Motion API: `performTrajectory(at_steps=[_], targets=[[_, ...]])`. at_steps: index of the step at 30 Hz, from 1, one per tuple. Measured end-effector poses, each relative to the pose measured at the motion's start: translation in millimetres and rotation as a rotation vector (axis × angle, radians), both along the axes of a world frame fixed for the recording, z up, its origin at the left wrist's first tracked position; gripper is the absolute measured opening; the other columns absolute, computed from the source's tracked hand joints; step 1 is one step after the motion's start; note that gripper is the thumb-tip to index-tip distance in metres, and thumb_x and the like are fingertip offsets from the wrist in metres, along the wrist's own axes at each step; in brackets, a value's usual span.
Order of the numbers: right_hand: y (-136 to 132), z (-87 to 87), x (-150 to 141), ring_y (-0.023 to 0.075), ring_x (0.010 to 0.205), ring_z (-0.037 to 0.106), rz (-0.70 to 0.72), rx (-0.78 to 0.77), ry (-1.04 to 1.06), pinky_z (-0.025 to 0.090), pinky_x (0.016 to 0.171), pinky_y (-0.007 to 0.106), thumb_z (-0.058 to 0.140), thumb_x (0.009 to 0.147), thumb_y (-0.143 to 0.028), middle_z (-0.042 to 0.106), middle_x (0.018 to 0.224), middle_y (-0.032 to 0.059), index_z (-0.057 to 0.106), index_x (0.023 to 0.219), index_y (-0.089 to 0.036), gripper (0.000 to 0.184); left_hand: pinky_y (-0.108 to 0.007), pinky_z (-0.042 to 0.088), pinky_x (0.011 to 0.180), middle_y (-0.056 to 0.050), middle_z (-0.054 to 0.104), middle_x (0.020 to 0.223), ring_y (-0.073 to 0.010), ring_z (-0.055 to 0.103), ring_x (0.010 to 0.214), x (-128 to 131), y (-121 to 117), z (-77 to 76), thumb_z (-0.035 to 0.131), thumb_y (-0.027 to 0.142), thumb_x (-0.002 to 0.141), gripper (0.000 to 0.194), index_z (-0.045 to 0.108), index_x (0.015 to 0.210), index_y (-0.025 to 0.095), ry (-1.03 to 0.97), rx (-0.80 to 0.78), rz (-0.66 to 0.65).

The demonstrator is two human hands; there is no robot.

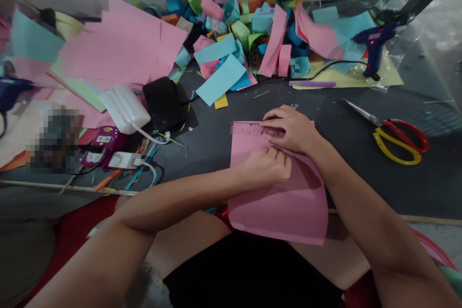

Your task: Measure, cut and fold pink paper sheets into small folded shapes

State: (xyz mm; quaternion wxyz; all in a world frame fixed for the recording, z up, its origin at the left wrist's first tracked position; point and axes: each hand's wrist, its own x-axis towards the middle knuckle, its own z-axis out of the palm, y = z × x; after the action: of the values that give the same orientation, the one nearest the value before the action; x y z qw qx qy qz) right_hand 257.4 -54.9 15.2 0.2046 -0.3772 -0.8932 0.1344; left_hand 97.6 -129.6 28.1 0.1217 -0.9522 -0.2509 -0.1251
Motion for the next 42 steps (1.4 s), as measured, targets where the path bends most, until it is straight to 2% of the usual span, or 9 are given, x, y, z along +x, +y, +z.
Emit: performTrajectory(at_steps=[5, 9, 12, 16, 22, 26, 34, 42], targets=[[0.6, -4.8, -2.7, 0.0263, 0.106, 0.067, 0.041, -0.011, 0.059, 0.054, 0.096, 0.044, 0.064, 0.095, -0.036, 0.077, 0.117, 0.0077, 0.083, 0.114, -0.028, 0.027, -0.029, 0.03, 0.054, -0.01, 0.068, 0.061, -0.0192, 0.061, 0.056, 3.4, 0.0, -11.5, 0.041, -0.002, 0.09, 0.039, 0.072, 0.071, 0.012, -0.104, 0.044, 0.132], [2.1, -4.2, -1.6, 0.0252, 0.105, 0.067, 0.039, -0.046, 0.085, 0.054, 0.095, 0.043, 0.062, 0.098, -0.038, 0.077, 0.115, 0.0072, 0.082, 0.112, -0.028, 0.027, -0.029, 0.03, 0.056, -0.01, 0.068, 0.065, -0.0188, 0.06, 0.061, 2.9, 1.9, -16.4, 0.04, 0.0, 0.094, 0.04, 0.073, 0.077, 0.013, -0.123, 0.051, 0.161], [3.6, -3.6, 0.2, 0.0251, 0.105, 0.067, 0.044, -0.066, 0.09, 0.053, 0.096, 0.043, 0.062, 0.098, -0.039, 0.077, 0.115, 0.0061, 0.082, 0.111, -0.03, 0.026, -0.028, 0.029, 0.056, -0.009, 0.067, 0.064, -0.0184, 0.059, 0.062, 0.9, 4.7, -15.0, 0.04, 0.001, 0.095, 0.039, 0.073, 0.077, 0.013, -0.116, 0.043, 0.138], [5.0, -4.0, 1.3, 0.0251, 0.103, 0.067, 0.063, -0.057, 0.101, 0.054, 0.096, 0.044, 0.063, 0.098, -0.04, 0.078, 0.114, 0.0062, 0.083, 0.11, -0.03, 0.025, -0.03, 0.037, 0.058, -0.009, 0.07, 0.068, -0.0203, 0.064, 0.065, -1.3, 9.4, -10.1, 0.04, -0.002, 0.095, 0.041, 0.076, 0.082, 0.013, -0.11, 0.058, 0.087], [5.0, -2.9, 0.9, 0.0263, 0.107, 0.068, 0.069, -0.068, 0.07, 0.054, 0.096, 0.046, 0.061, 0.099, -0.039, 0.077, 0.118, 0.0067, 0.082, 0.113, -0.031, 0.026, -0.031, 0.046, 0.062, -0.007, 0.071, 0.069, -0.0193, 0.064, 0.065, -2.7, 12.8, -7.4, 0.039, -0.004, 0.095, 0.043, 0.078, 0.091, 0.013, -0.067, -0.058, 0.005], [4.2, 0.2, -0.2, 0.0261, 0.107, 0.068, 0.067, -0.077, 0.058, 0.054, 0.096, 0.045, 0.06, 0.1, -0.038, 0.077, 0.118, 0.0067, 0.082, 0.113, -0.03, 0.026, -0.033, 0.05, 0.066, -0.009, 0.072, 0.073, -0.02, 0.067, 0.068, -3.5, 13.1, -8.6, 0.039, -0.005, 0.095, 0.043, 0.079, 0.094, 0.012, -0.057, -0.03, -0.013], [2.7, 3.1, 0.6, 0.0266, 0.108, 0.068, 0.051, -0.089, 0.048, 0.054, 0.097, 0.045, 0.06, 0.099, -0.04, 0.078, 0.117, 0.0057, 0.082, 0.111, -0.03, 0.027, -0.034, 0.046, 0.067, -0.011, 0.074, 0.077, -0.0221, 0.067, 0.07, -4.0, 12.6, -9.2, 0.036, -0.004, 0.095, 0.045, 0.079, 0.099, 0.01, -0.037, 0.009, -0.014], [2.8, 3.6, -0.9, 0.0285, 0.107, 0.069, 0.032, -0.103, 0.036, 0.054, 0.096, 0.047, 0.059, 0.099, -0.044, 0.079, 0.116, 0.0043, 0.082, 0.109, -0.033, 0.027, -0.032, 0.038, 0.062, -0.009, 0.072, 0.073, -0.0213, 0.064, 0.066, -2.8, 13.0, -6.5, 0.038, -0.004, 0.095, 0.043, 0.078, 0.091, 0.012, -0.038, -0.037, -0.004]])
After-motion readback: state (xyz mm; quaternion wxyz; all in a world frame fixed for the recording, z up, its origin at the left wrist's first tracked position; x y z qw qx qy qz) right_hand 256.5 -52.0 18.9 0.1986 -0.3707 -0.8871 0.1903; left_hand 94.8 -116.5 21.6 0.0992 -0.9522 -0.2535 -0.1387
